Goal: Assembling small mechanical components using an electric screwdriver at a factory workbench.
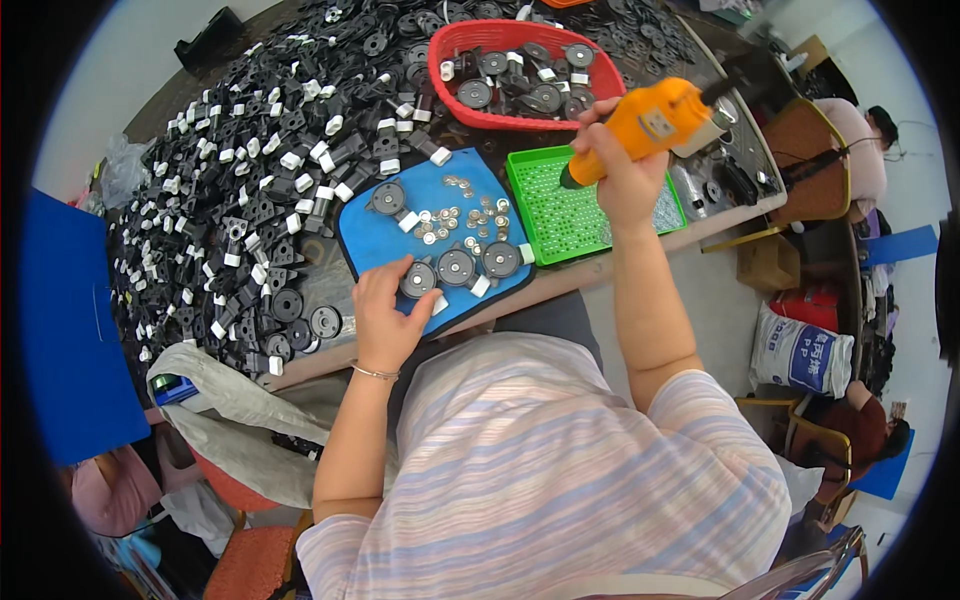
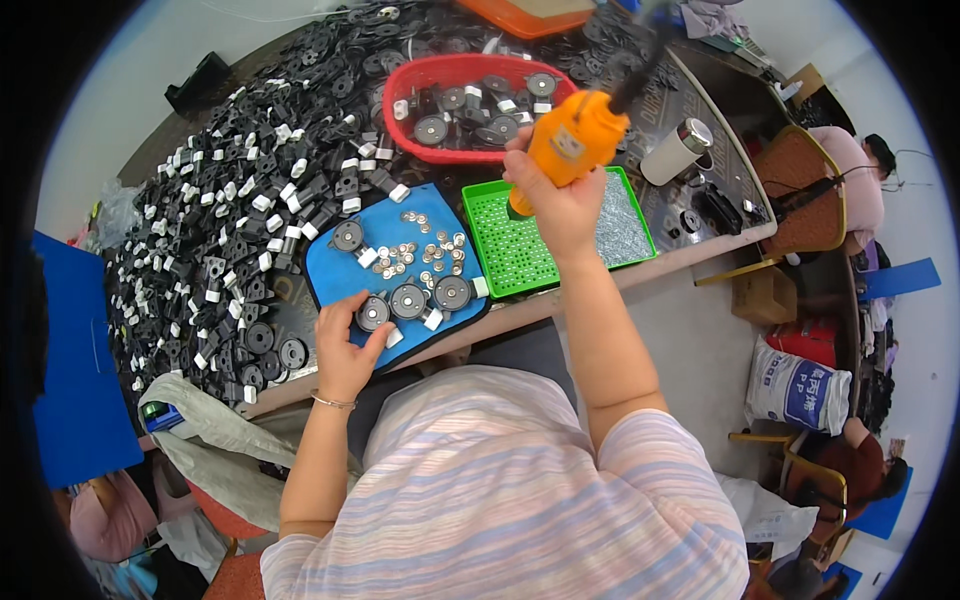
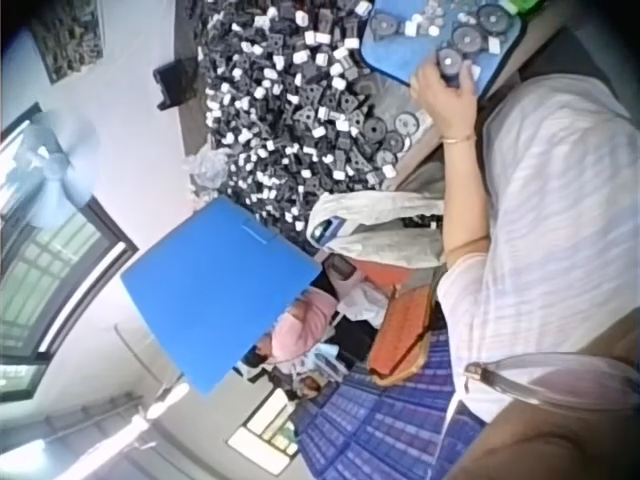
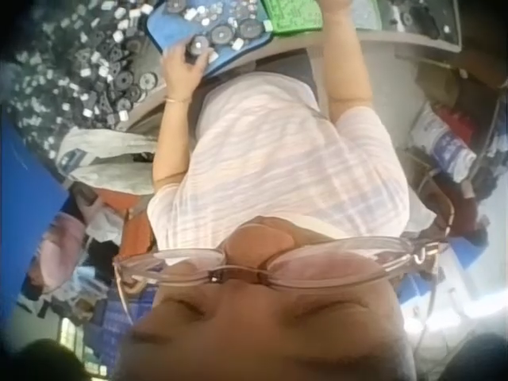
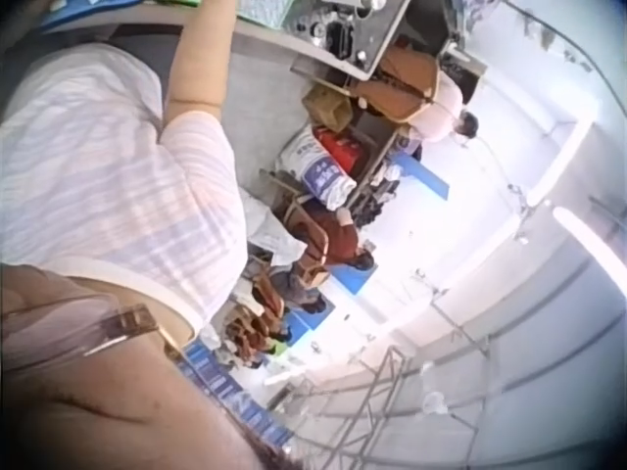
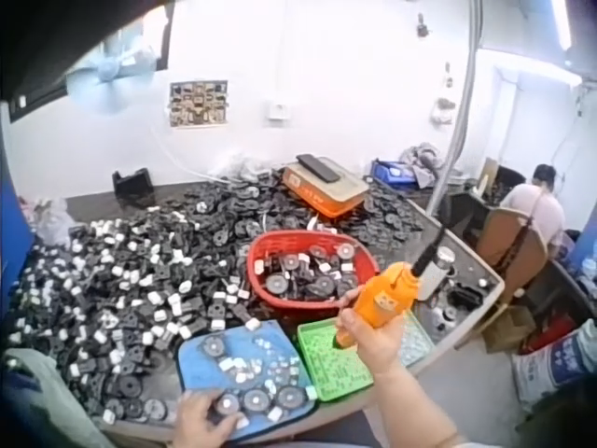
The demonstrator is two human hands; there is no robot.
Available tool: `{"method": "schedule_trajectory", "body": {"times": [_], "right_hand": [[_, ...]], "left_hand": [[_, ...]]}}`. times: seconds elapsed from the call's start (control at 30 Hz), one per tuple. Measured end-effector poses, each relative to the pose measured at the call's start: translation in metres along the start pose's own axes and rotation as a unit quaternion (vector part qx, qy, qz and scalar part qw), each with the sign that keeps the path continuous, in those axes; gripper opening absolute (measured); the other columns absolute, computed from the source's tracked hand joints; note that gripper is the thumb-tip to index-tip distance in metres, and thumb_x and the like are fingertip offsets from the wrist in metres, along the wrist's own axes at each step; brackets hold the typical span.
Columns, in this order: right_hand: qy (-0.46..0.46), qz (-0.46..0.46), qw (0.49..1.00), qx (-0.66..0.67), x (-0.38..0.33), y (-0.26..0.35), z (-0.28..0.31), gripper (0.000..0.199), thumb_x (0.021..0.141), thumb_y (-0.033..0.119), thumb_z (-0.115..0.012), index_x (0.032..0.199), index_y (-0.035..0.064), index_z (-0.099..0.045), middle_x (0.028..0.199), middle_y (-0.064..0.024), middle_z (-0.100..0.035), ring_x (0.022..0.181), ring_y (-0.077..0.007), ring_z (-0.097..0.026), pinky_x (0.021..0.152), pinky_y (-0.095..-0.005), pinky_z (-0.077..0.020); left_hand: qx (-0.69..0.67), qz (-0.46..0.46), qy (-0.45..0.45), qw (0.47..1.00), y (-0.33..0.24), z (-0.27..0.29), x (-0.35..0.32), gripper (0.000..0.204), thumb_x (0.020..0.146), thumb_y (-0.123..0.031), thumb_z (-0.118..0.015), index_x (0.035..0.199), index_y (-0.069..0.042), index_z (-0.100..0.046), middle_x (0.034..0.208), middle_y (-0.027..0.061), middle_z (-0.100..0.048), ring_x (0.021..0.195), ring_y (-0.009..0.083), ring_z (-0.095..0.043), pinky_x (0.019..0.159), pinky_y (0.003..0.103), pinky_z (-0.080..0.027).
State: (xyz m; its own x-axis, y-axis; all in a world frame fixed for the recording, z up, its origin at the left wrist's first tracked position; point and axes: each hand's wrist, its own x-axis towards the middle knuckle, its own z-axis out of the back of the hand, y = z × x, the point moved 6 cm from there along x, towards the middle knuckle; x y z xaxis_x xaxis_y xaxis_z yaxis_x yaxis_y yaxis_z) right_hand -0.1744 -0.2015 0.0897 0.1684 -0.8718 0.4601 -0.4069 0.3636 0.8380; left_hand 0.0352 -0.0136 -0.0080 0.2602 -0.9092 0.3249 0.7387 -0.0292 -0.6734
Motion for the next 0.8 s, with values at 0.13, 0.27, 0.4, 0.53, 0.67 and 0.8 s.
{"method": "schedule_trajectory", "body": {"times": [0.13,0.27,0.4,0.53,0.67,0.8], "right_hand": [[-0.008,0.002,0.999,-0.046,-0.005,-0.007,0.012,0.024,0.078,-0.001,-0.062,0.100,-0.0005,-0.053,0.086,-0.0108,-0.060,0.066,-0.0162,-0.058,0.064,-0.0288,-0.0481],[-0.028,0.047,0.998,-0.013,-0.010,-0.011,0.016,0.024,0.078,-0.001,-0.063,0.100,-0.0002,-0.053,0.086,-0.0109,-0.060,0.066,-0.0163,-0.058,0.063,-0.0289,-0.0481],[-0.036,0.052,0.998,0.012,-0.010,-0.013,0.014,0.023,0.078,-0.001,-0.062,0.099,0.0003,-0.052,0.084,-0.0106,-0.059,0.066,-0.0162,-0.058,0.063,-0.0287,-0.0478],[-0.024,0.056,0.998,0.005,-0.007,-0.014,0.011,0.023,0.078,-0.003,-0.061,0.098,0.0004,-0.052,0.083,-0.0098,-0.059,0.064,-0.0157,-0.058,0.061,-0.0281,-0.0478],[-0.026,0.056,0.998,0.012,-0.006,-0.014,0.009,0.022,0.078,-0.003,-0.061,0.098,0.0003,-0.052,0.083,-0.0097,-0.059,0.062,-0.0153,-0.058,0.060,-0.0277,-0.0479],[-0.023,0.055,0.998,0.008,-0.006,-0.015,0.008,0.023,0.078,-0.003,-0.062,0.098,0.0003,-0.052,0.083,-0.0101,-0.059,0.063,-0.0150,-0.058,0.060,-0.0278,-0.0479]], "left_hand": [[0.006,-0.003,-0.002,1.000,0.001,0.000,-0.001,0.048,0.065,-0.023,-0.077,0.106,-0.005,-0.059,0.098,0.0082,-0.061,0.089,0.0260,-0.054,0.080,0.036,-0.039],[0.016,-0.004,-0.003,1.000,0.000,0.000,0.000,0.048,0.066,-0.023,-0.077,0.106,-0.004,-0.059,0.098,0.0086,-0.061,0.090,0.0261,-0.054,0.080,0.036,-0.039],[0.019,-0.001,-0.002,1.000,0.000,0.000,0.000,0.048,0.066,-0.023,-0.077,0.106,-0.003,-0.059,0.098,0.0090,-0.061,0.090,0.0263,-0.054,0.080,0.036,-0.039],[0.024,-0.005,-0.003,1.000,-0.003,0.001,0.000,0.047,0.067,-0.023,-0.076,0.105,-0.003,-0.059,0.097,0.0095,-0.061,0.090,0.0267,-0.054,0.080,0.036,-0.039],[0.025,-0.005,-0.001,1.000,-0.002,0.000,0.000,0.047,0.067,-0.023,-0.076,0.105,-0.003,-0.059,0.098,0.0099,-0.061,0.090,0.0271,-0.054,0.080,0.037,-0.039],[0.025,-0.007,-0.002,1.000,-0.002,0.000,0.000,0.047,0.067,-0.023,-0.076,0.105,-0.003,-0.058,0.098,0.0100,-0.061,0.090,0.0273,-0.054,0.080,0.037,-0.039]]}}
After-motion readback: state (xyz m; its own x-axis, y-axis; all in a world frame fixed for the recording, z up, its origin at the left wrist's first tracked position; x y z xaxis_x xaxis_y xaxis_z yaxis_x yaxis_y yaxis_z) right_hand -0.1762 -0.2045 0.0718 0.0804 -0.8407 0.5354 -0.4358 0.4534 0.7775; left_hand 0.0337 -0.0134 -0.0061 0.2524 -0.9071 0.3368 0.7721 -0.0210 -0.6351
